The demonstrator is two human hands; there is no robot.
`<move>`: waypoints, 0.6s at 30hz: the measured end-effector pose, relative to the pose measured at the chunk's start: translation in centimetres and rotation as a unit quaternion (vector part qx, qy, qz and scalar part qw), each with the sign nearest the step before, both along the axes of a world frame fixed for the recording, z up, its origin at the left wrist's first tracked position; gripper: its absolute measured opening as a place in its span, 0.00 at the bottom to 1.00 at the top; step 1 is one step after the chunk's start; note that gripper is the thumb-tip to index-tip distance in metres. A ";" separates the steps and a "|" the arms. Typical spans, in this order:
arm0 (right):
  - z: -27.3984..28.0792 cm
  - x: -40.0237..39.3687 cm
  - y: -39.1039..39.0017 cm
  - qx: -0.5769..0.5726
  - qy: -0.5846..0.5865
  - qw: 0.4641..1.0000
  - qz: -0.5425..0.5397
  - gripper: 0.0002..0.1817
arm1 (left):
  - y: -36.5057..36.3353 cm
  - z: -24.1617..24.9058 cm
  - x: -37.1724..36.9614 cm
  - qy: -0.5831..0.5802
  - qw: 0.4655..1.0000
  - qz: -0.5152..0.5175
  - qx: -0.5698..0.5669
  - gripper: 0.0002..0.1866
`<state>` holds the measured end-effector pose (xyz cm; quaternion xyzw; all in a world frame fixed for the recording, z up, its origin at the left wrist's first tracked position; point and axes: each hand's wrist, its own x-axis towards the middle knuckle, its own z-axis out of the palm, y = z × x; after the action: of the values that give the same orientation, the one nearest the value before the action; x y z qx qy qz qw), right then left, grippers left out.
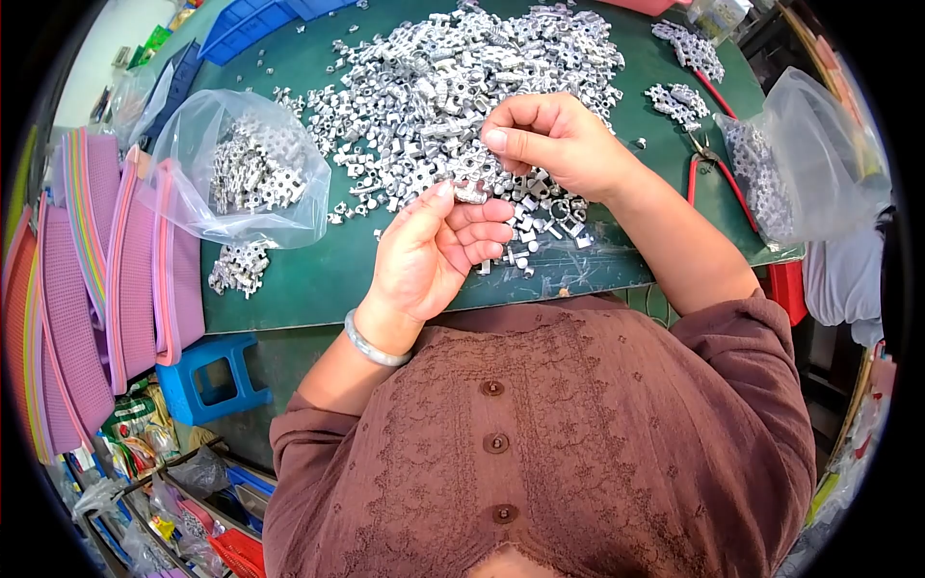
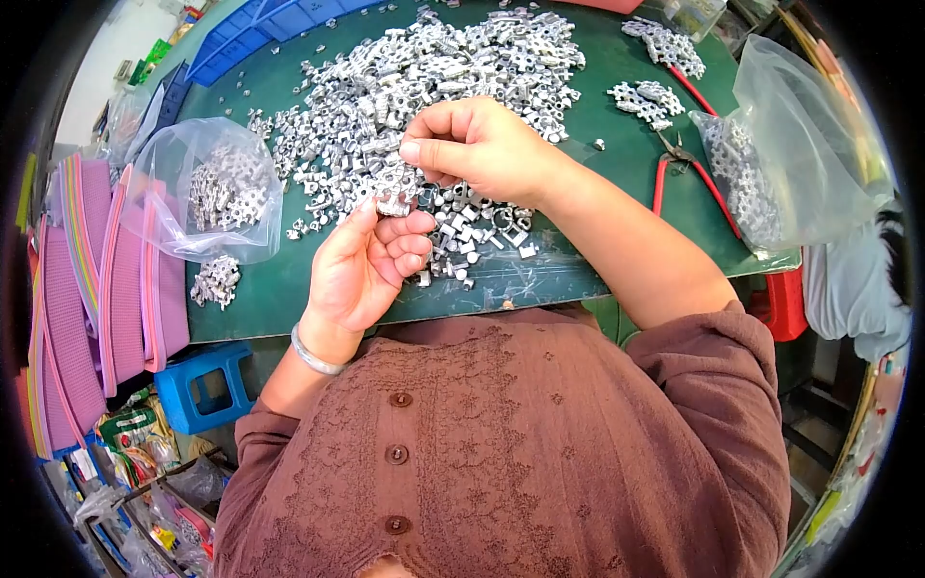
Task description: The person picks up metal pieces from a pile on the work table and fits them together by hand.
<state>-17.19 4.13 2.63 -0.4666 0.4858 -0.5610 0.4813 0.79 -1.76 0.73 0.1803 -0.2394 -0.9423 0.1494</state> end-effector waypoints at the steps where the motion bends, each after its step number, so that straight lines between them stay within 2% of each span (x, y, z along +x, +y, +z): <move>1: 0.0 0.0 0.0 0.002 0.002 1.000 0.000 0.08 | 0.0 0.0 0.0 0.000 1.000 0.000 0.001 0.13; 18: -0.1 -0.1 0.0 0.008 -0.002 1.000 0.008 0.08 | -0.1 -0.2 0.0 0.011 1.000 -0.013 0.017 0.15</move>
<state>-17.33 4.10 2.53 -0.4656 0.4855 -0.5543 0.4902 0.82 -1.82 0.53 0.1697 -0.2237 -0.9499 0.1370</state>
